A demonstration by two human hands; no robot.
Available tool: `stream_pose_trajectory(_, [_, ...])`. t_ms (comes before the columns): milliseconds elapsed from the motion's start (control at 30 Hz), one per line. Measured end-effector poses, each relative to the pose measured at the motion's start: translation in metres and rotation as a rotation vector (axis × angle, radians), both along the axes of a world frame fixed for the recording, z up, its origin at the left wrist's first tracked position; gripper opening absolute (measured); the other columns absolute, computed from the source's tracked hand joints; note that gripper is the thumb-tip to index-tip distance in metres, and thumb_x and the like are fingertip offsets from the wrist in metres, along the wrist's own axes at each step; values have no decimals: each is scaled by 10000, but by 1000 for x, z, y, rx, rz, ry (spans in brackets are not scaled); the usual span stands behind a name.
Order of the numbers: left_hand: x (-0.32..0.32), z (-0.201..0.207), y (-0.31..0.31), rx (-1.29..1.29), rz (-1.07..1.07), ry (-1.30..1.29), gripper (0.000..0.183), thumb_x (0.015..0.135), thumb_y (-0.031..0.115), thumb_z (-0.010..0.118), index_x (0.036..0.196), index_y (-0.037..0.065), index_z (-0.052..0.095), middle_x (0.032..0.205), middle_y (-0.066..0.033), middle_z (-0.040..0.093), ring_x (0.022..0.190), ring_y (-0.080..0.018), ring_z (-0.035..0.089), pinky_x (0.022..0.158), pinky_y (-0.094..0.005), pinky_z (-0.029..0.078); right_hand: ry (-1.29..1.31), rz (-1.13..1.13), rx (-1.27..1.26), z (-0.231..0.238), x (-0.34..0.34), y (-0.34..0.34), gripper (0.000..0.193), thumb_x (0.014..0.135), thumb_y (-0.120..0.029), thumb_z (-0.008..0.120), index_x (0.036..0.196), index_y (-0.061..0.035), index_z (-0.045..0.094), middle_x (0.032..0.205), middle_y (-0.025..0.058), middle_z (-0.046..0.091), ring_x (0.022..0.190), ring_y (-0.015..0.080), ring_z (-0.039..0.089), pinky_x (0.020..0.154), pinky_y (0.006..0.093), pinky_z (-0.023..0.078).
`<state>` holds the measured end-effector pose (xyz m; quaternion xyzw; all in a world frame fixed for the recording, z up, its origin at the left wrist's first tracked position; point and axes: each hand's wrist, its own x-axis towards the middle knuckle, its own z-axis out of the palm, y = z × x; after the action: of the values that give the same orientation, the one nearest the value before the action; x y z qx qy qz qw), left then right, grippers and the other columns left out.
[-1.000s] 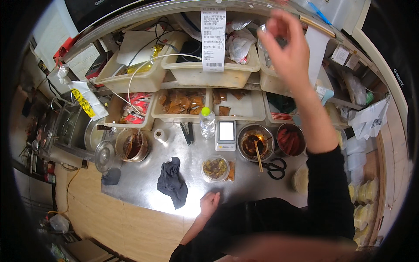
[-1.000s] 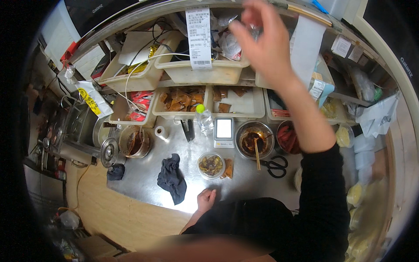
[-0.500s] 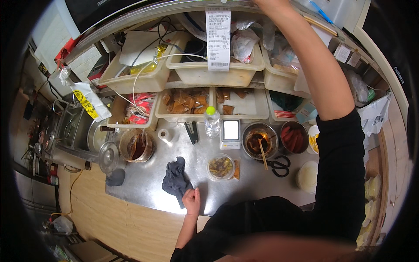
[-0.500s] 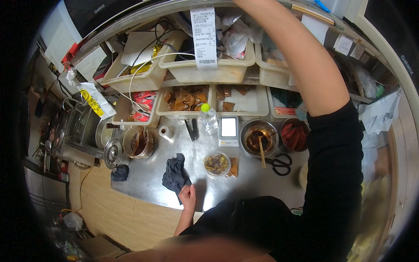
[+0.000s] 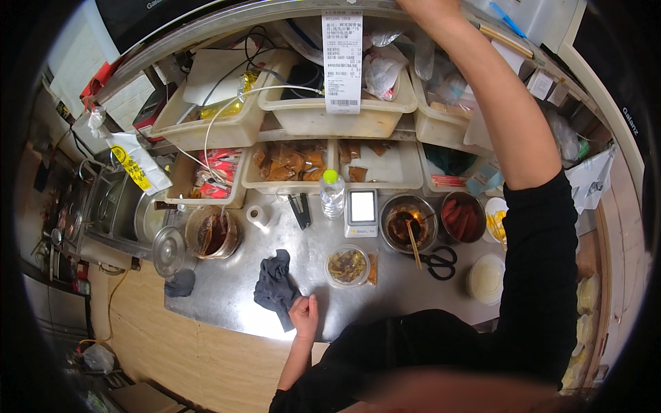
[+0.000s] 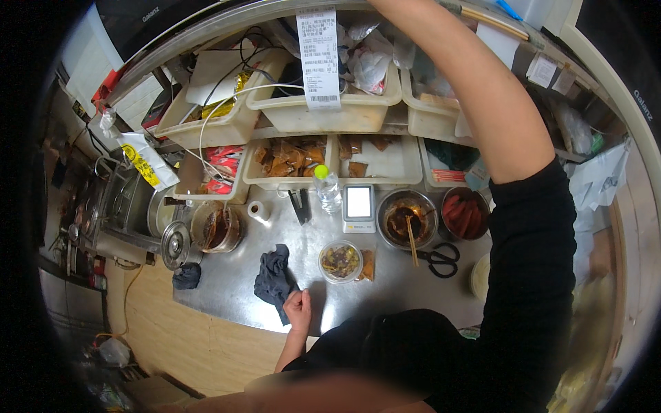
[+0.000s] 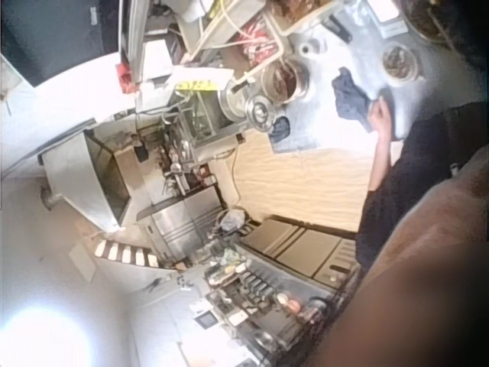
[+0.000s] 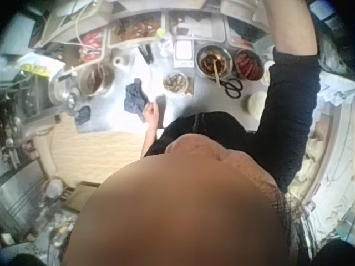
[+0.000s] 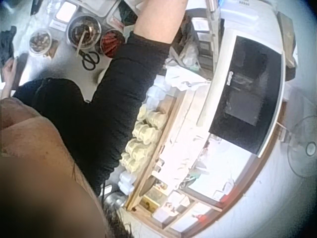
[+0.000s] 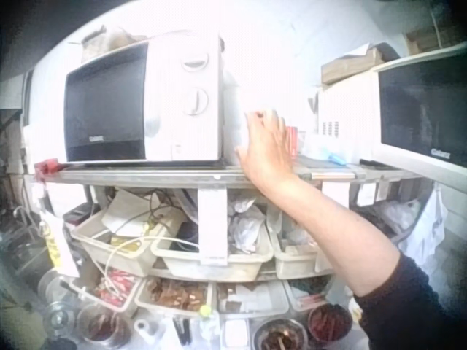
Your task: The person assembles a food item by placing ingredients into a clear plastic container. They add a yellow substance, a dark sauce, and a brown item using chopsticks, then seal the container with a lid.
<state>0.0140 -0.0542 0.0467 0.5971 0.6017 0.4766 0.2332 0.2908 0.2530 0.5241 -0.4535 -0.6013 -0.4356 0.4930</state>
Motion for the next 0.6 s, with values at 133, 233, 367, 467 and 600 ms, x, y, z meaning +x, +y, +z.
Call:
stream_pose_trajectory(133, [4,-2,-1,8,10,5,337,883,81,653,602,2,484,552,-116,449,477,-247,435,470,-358,354,-19,-40,31,0,4,5,640,653,-135,798,1224,-61,517,1155,169,495,1123,354,462,959,458,377])
stream_pose_trajectory(233, [6,-3,-4,5,18,-34,337,884,83,652,604,1,485,554,-116,453,479,-250,438,471,-359,354,160,-68,29,-2,8,13,708,646,-175,816,1251,-27,481,1171,196,485,1136,373,454,988,471,366])
stream_pose_trajectory(367, [2,2,-4,-17,16,20,326,886,76,648,611,-4,489,559,-117,457,485,-250,440,477,-355,359,161,-35,7,-1,15,19,791,649,-219,822,1291,24,428,1208,227,466,1151,403,442,1020,485,346])
stream_pose_trajectory(467, [-6,10,3,-20,25,47,315,886,70,642,619,-8,495,568,-123,461,494,-251,444,488,-352,366,158,-52,-102,0,19,15,824,659,-230,816,1320,39,403,1230,234,459,1165,413,436,1034,488,333])
stream_pose_trajectory(600, [-20,30,30,56,63,29,306,891,69,632,622,-12,511,579,-127,473,517,-245,470,509,-350,381,138,-56,-24,2,15,11,854,667,-237,813,1353,32,382,1243,237,457,1185,415,426,1056,488,310])
